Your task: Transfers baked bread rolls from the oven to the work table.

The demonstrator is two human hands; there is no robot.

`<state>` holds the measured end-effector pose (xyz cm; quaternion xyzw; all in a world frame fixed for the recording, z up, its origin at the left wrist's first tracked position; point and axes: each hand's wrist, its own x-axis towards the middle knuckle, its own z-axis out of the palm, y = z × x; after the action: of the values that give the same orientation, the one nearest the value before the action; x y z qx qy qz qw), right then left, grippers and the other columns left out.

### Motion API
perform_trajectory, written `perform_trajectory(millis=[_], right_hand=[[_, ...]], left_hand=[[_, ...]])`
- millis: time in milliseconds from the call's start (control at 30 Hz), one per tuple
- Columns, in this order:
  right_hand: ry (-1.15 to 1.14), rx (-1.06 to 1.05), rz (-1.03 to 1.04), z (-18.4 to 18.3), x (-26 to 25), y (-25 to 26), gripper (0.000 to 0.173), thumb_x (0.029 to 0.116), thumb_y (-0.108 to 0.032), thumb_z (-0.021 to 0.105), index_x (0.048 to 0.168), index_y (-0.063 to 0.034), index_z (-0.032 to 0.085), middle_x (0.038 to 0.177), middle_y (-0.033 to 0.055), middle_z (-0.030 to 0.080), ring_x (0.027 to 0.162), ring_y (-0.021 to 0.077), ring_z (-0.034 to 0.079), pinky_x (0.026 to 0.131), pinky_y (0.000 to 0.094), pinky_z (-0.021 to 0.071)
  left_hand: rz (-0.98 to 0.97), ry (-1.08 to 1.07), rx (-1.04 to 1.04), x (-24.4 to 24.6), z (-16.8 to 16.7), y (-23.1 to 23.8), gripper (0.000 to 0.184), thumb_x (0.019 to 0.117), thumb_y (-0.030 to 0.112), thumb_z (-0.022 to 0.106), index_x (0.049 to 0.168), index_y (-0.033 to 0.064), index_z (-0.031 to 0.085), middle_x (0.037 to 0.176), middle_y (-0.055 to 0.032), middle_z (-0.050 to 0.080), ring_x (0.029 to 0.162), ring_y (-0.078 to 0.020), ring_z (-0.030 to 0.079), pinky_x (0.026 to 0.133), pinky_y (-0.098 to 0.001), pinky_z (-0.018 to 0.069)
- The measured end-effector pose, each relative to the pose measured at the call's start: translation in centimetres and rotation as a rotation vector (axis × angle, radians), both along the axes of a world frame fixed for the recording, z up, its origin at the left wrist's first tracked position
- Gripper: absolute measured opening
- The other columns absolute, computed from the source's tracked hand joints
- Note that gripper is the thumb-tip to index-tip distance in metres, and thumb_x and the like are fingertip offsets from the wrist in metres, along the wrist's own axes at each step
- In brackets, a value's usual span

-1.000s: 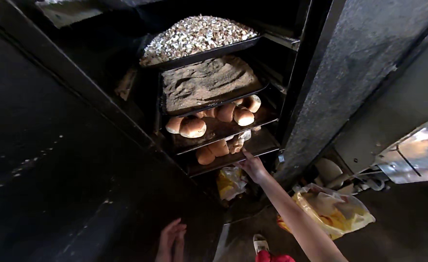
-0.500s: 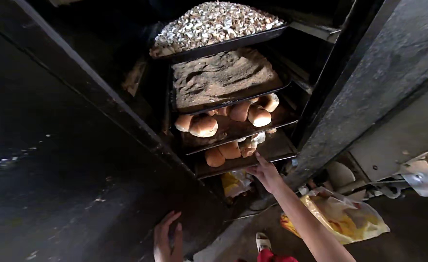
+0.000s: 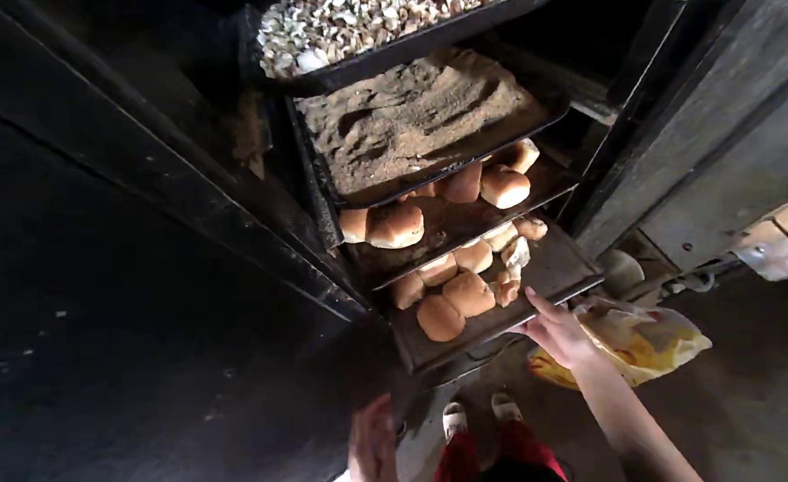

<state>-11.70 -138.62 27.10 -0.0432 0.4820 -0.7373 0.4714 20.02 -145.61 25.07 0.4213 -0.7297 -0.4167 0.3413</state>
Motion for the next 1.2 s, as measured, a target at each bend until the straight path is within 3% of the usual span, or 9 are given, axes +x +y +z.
perform_trajectory(millis=[167,300,467,600,700,767,867,1000,1200], right_hand=[[0.023,0.044,-0.137,-0.1,2.3,3.2,0.031,0.1132,-0.022,0.028,0.125,-0.0058,0.052,0.1,0.0062,0.075,0.085,0.0158,0.076,0.076,0.0327,0.0647],[0.023,-0.001,-0.16,-0.4,3.5,6.1,0.034,0.1125,-0.021,0.025,0.121,-0.0059,0.054,0.099,0.0061,0.076,0.084,0.0155,0.076,0.076,0.0324,0.065],[0.084,0.169,-0.078,-0.2,3.5,9.3,0.058,0.1109,-0.045,0.014,0.14,-0.0052,0.045,0.118,0.0126,0.071,0.1,0.022,0.073,0.084,0.0388,0.0626],[0.756,0.49,-0.405,-0.7,-1.4,12.7,0.072,0.1078,-0.047,0.031,0.162,-0.0002,0.018,0.154,0.0265,0.042,0.134,0.0314,0.053,0.106,0.0446,0.0486],[1.162,0.552,-0.432,3.0,-6.2,12.2,0.066,0.1069,-0.042,0.038,0.151,0.0076,0.039,0.142,0.0296,0.054,0.131,0.033,0.056,0.111,0.0454,0.0442],[1.089,0.593,-0.18,5.5,-8.3,9.8,0.054,0.1097,-0.035,0.041,0.146,0.0037,0.049,0.137,0.0253,0.06,0.128,0.0325,0.059,0.109,0.0473,0.0456],[0.779,0.619,0.127,6.2,-10.2,5.8,0.063,0.1098,-0.051,0.033,0.15,-0.0045,0.047,0.147,0.0233,0.053,0.136,0.037,0.051,0.112,0.0549,0.0387],[0.596,0.602,0.095,5.2,-10.4,3.9,0.076,0.1045,-0.065,0.033,0.152,-0.0068,0.044,0.156,0.0223,0.043,0.144,0.0373,0.04,0.115,0.0597,0.0334],[0.583,0.561,0.024,4.6,-8.2,8.2,0.068,0.1099,-0.053,0.028,0.154,-0.003,0.04,0.161,0.0199,0.037,0.15,0.0316,0.033,0.121,0.0543,0.0267]], left_hand=[[-0.098,0.25,0.547,-2.1,-1.4,-0.2,0.072,0.1048,0.056,0.038,0.142,-0.0055,0.044,0.119,-0.0073,0.068,0.106,-0.0124,0.069,0.089,-0.034,0.0602],[-0.09,0.277,0.747,-4.1,0.6,-1.9,0.07,0.1082,0.049,0.01,0.148,-0.001,0.038,0.127,-0.0108,0.065,0.109,-0.0151,0.068,0.088,-0.0368,0.0591],[0.006,0.456,0.788,-7.4,2.0,-1.5,0.061,0.1108,0.044,0.013,0.155,0.0062,0.033,0.145,-0.0089,0.054,0.128,-0.0127,0.057,0.105,-0.0342,0.0506],[0.068,0.528,0.735,-8.6,2.4,-1.0,0.06,0.111,0.044,0.014,0.153,0.0087,0.037,0.141,-0.0063,0.058,0.124,-0.011,0.059,0.102,-0.0343,0.0534],[0.07,0.559,0.696,-9.2,3.2,-1.0,0.057,0.1117,0.041,0.013,0.151,0.0078,0.038,0.138,-0.0041,0.059,0.121,-0.008,0.06,0.099,-0.0309,0.054],[0.098,0.555,0.696,-9.7,4.3,-0.6,0.055,0.1123,0.038,0.014,0.147,0.0062,0.041,0.131,-0.0038,0.062,0.115,-0.007,0.063,0.095,-0.0291,0.0554],[0.168,0.535,0.654,-10.7,5.1,0.2,0.054,0.1128,0.038,0.015,0.145,0.0057,0.044,0.127,-0.0047,0.063,0.112,-0.0075,0.063,0.093,-0.0293,0.0553],[0.186,0.547,0.637,-10.9,4.9,1.1,0.057,0.1124,0.041,0.014,0.149,0.0078,0.043,0.134,-0.006,0.061,0.117,-0.0105,0.061,0.097,-0.0329,0.0536],[0.216,0.483,0.591,-9.4,4.8,5.6,0.058,0.1123,0.04,0.013,0.149,0.0069,0.044,0.138,-0.0068,0.059,0.12,-0.0104,0.06,0.099,-0.0319,0.0525]])
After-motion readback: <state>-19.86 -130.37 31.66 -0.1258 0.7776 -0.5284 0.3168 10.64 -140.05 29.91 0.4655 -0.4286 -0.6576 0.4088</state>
